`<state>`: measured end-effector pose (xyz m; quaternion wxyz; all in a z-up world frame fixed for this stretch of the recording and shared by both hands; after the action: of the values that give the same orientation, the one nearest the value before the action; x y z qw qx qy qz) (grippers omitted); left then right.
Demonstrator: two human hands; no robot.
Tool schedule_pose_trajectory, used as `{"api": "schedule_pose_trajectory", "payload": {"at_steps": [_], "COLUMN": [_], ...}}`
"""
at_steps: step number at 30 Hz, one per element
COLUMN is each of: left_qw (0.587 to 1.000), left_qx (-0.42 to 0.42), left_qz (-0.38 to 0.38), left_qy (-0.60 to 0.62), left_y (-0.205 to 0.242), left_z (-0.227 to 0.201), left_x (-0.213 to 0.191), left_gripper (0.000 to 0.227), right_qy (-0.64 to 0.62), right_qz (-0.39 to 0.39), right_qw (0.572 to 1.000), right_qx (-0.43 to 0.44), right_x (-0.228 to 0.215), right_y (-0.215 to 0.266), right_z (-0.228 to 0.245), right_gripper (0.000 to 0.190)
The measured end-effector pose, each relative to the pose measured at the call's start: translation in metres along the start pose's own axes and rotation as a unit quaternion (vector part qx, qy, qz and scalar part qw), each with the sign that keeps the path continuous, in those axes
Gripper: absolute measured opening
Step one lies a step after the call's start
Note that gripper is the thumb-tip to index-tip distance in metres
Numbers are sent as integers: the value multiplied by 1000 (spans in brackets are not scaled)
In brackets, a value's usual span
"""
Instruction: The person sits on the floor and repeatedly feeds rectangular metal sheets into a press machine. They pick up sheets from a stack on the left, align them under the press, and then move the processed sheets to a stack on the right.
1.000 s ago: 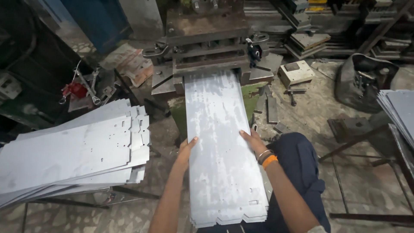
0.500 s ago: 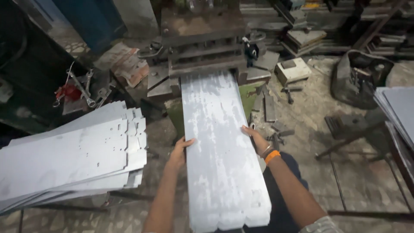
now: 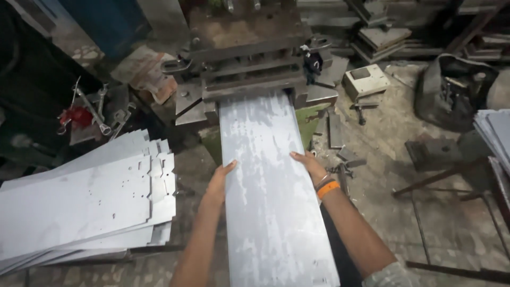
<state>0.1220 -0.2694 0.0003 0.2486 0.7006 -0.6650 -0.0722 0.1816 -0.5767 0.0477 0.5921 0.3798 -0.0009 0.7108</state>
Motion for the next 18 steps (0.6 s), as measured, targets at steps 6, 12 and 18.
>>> {"api": "schedule_pose_trajectory", "payload": {"at_steps": [6,12,18], "left_qw": [999,1000,998], "left_qx": [3,9,-10], "left_qz": [-23,1,30], "left_qy": [-47,-14,-48], "left_y": [68,121,142], "left_z": [-14,26,22], "left_x": [18,39,92], "left_gripper": [60,56,55], "right_qy": [-66,-43,-38], "right_qz": [50,70,32], "right_qw": [996,996,996], "right_qx": [-14,-44,-74], "right_x": [12,-11,-55], "right_y": [58,131,183], "right_z": [-10,-29,-20], "right_gripper": [54,56,55]}}
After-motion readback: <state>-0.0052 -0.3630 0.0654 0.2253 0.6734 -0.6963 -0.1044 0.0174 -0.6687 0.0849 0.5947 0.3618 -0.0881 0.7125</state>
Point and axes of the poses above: each hand's wrist, its own y-axis away from the middle knuckle, its own x-axis out of the palm, z = x × y, the point moved 4 cm from there along -y, towards the middle knuckle, and after that the axes turned 15 degrees about -y, right-handed, at the moved point
